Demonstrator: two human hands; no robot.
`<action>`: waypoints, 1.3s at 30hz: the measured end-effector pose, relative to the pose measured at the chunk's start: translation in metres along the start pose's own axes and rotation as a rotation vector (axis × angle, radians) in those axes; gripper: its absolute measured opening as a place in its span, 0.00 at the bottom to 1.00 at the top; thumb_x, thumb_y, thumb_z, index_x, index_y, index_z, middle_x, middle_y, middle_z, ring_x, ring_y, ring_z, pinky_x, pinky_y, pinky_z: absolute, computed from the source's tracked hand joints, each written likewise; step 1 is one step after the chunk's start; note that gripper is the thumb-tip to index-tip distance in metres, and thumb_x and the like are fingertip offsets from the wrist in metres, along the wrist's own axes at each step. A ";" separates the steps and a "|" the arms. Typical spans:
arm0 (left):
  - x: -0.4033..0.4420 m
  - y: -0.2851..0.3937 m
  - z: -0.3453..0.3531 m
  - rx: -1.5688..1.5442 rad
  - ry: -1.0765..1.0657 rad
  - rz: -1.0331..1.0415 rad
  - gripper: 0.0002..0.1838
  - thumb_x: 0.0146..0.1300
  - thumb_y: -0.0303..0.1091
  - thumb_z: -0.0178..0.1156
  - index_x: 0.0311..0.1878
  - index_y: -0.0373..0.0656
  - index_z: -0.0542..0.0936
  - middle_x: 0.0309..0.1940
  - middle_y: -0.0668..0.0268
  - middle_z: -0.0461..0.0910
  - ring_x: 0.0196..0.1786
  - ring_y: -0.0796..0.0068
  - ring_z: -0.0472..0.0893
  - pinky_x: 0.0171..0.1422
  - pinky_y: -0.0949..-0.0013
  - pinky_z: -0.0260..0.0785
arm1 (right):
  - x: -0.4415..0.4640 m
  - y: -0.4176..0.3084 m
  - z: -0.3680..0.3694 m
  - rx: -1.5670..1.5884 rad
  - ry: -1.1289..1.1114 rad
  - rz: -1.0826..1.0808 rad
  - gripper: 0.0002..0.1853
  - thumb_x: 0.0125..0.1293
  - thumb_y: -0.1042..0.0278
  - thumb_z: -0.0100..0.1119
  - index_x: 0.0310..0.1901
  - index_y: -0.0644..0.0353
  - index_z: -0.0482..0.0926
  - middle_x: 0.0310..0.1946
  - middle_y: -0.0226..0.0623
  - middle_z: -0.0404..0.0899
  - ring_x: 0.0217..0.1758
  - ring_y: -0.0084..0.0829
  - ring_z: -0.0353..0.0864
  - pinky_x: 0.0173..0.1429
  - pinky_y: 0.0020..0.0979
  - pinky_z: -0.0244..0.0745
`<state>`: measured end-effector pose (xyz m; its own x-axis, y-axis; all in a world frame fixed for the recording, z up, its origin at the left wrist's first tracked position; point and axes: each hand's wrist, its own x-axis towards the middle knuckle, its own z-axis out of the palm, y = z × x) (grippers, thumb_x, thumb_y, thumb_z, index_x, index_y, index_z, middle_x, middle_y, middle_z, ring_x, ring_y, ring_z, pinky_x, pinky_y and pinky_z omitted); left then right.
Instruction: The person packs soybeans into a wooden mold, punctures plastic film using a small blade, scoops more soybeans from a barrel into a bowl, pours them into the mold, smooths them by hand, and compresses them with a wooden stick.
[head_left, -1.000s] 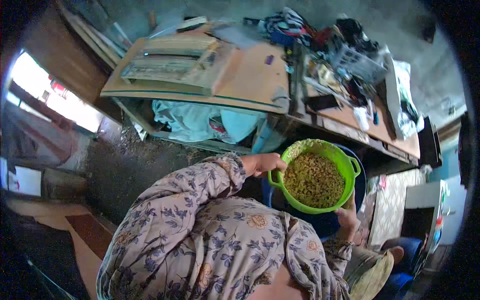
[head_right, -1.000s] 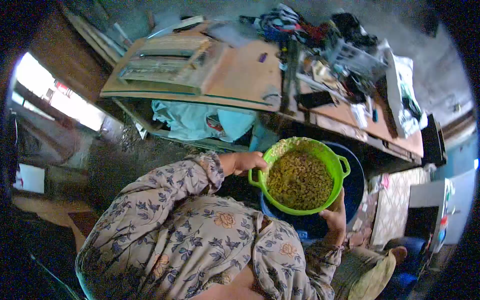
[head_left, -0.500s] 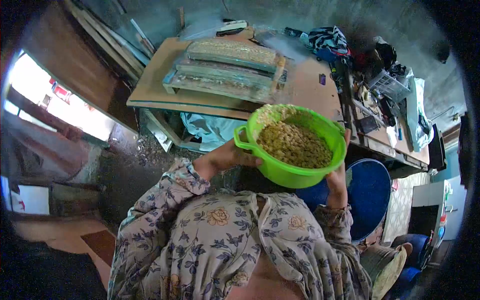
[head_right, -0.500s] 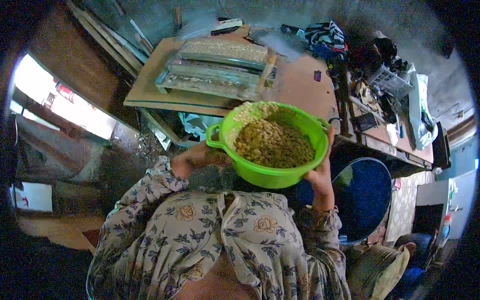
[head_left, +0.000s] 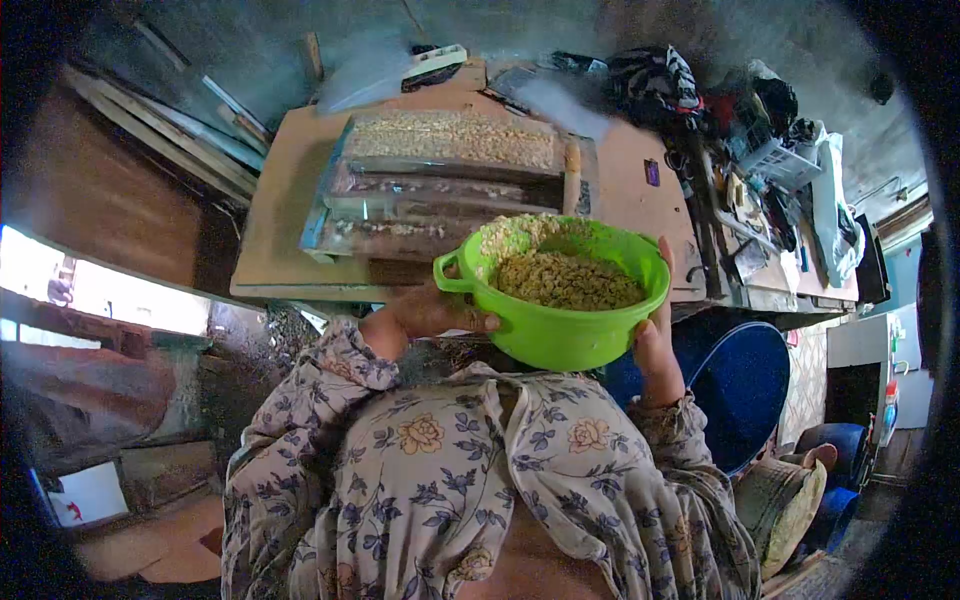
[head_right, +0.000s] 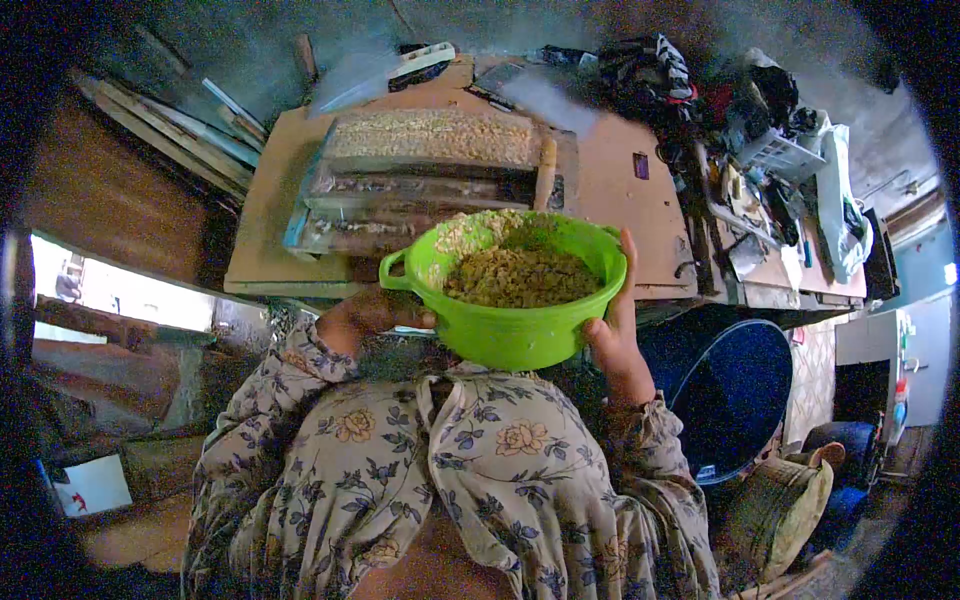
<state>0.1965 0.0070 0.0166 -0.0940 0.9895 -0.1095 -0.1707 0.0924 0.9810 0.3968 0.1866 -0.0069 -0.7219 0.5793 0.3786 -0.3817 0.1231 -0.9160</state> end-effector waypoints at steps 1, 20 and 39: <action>0.000 -0.002 -0.003 0.027 -0.005 -0.006 0.34 0.48 0.34 0.65 0.57 0.40 0.61 0.50 0.64 0.70 0.51 0.73 0.69 0.56 0.68 0.63 | 0.000 0.000 0.002 -0.006 0.015 -0.031 0.58 0.42 0.38 0.62 0.64 0.57 0.34 0.60 0.44 0.52 0.63 0.38 0.54 0.64 0.38 0.50; 0.030 -0.015 -0.064 -0.004 -0.303 0.035 0.30 0.49 0.38 0.64 0.54 0.39 0.65 0.50 0.62 0.71 0.52 0.72 0.69 0.57 0.68 0.62 | -0.006 -0.001 0.049 -0.131 0.346 0.012 0.56 0.40 0.33 0.58 0.62 0.62 0.42 0.57 0.44 0.56 0.61 0.38 0.57 0.63 0.37 0.52; 0.012 0.021 -0.114 -0.287 -0.217 -0.333 0.25 0.58 0.43 0.54 0.53 0.36 0.66 0.45 0.60 0.72 0.50 0.72 0.70 0.55 0.69 0.62 | 0.038 0.014 0.086 -0.267 0.345 0.144 0.49 0.46 0.36 0.55 0.61 0.66 0.48 0.54 0.45 0.59 0.57 0.36 0.61 0.60 0.33 0.56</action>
<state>0.0798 0.0081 0.0177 0.2129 0.9145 -0.3442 -0.4231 0.4038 0.8111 0.3143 0.1414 0.0064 -0.5053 0.8343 0.2205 -0.0969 0.1990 -0.9752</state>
